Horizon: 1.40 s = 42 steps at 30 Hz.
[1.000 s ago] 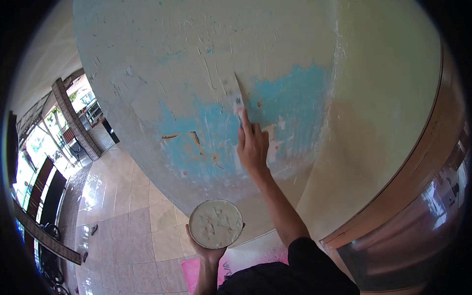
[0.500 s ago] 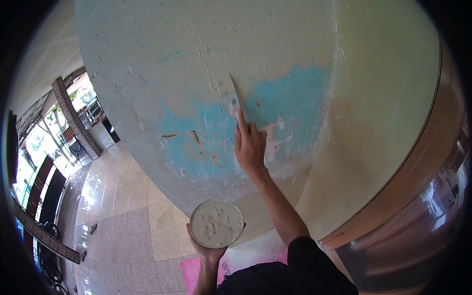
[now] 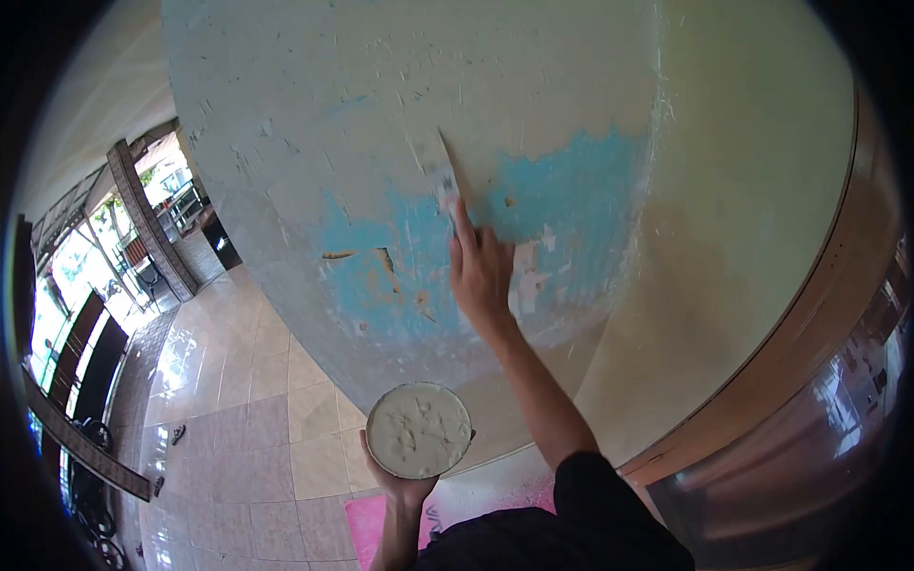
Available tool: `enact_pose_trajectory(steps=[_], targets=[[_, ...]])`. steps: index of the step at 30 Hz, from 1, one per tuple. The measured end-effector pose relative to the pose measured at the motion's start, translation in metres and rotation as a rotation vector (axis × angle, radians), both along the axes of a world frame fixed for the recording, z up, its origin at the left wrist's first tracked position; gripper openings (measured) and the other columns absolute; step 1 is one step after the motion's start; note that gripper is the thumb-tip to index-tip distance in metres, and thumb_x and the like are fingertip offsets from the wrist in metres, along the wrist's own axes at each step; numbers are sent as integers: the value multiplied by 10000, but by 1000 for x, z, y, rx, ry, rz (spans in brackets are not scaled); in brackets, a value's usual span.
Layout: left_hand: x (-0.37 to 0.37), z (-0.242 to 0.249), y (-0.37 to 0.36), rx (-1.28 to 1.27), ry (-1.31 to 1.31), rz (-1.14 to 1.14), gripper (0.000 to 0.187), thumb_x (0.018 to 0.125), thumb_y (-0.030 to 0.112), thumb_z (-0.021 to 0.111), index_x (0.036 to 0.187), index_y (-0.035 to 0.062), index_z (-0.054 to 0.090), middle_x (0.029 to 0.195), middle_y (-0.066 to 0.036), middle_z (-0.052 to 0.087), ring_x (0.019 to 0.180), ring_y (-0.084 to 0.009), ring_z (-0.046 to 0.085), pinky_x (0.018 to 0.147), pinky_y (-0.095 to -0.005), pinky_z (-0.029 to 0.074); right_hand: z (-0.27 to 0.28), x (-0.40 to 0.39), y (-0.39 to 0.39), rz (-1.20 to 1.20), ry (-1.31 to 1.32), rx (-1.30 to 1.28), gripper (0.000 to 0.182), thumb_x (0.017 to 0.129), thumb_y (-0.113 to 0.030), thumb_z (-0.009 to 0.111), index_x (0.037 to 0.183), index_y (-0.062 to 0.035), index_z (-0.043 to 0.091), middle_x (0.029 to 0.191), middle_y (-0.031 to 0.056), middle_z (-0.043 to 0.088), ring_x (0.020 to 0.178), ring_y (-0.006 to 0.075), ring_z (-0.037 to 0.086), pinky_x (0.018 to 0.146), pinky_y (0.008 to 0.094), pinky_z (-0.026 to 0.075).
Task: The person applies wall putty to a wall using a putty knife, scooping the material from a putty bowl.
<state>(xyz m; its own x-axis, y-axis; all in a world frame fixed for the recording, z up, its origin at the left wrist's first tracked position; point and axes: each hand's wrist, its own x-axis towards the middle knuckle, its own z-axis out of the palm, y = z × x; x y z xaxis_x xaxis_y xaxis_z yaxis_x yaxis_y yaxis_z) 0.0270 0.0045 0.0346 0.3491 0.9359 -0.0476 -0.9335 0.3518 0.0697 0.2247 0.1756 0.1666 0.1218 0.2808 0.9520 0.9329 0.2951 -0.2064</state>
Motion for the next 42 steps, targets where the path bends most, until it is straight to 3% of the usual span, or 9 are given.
enact_pose_trajectory(steps=[5,8,10,13,17,20,27,35,42], targets=[[-1,6,-4,30,48,7,798,848,668,458,1441,143,361,1475,-125,343,1354,-380,307,1096,-645,226,-26,-1,-19,117,102,4,575,921,-97,556,1466,-102,374,829,55,519,742,203,497,674,372,318],[0,13,-6,38,-15,-23,796,853,671,445,1444,144,356,1478,-122,338,1354,-377,309,1099,-634,232,41,-3,-9,48,31,81,524,968,-130,495,1472,-86,356,832,79,523,733,223,490,704,375,342],[2,19,-7,57,-37,-44,797,853,671,444,1445,144,354,1479,-121,336,1354,-375,310,1099,-634,232,69,-6,1,31,-17,99,574,928,-132,560,1469,-102,370,832,67,524,733,211,494,692,378,336],[1,13,-6,57,-32,-47,801,852,673,444,1447,143,351,1481,-119,334,1354,-373,311,1099,-632,232,49,-8,7,-48,-60,105,576,926,-138,567,1467,-104,373,826,71,526,723,208,485,683,375,335],[-2,10,-7,63,19,-28,811,846,678,450,1447,142,350,1479,-119,338,1352,-373,314,1099,-632,231,-47,-2,-12,25,6,-109,562,928,-124,554,1460,-84,378,825,78,528,720,215,481,674,374,336],[-3,7,-6,52,54,-17,813,843,679,456,1446,144,352,1478,-119,340,1351,-372,317,1098,-631,234,-59,1,-23,67,57,-53,553,932,-111,540,1459,-77,377,824,74,525,719,217,479,679,371,340],[0,11,-6,76,49,-45,800,844,672,463,1440,149,362,1470,-118,348,1346,-373,323,1096,-626,243,19,15,-1,14,2,30,510,966,-112,492,1458,-57,370,824,95,500,709,239,456,687,371,343],[-3,4,-7,24,28,-21,795,848,675,448,1441,153,361,1475,-117,343,1351,-374,314,1098,-629,236,-101,27,-15,68,60,-66,568,904,-85,550,1447,-46,386,847,83,527,758,243,494,708,392,348],[-2,3,-7,-15,32,-16,791,847,668,460,1440,153,363,1473,-115,347,1348,-375,318,1099,-628,237,-22,23,-1,83,23,76,558,919,-110,546,1450,-56,382,864,86,523,787,247,496,711,377,352]])
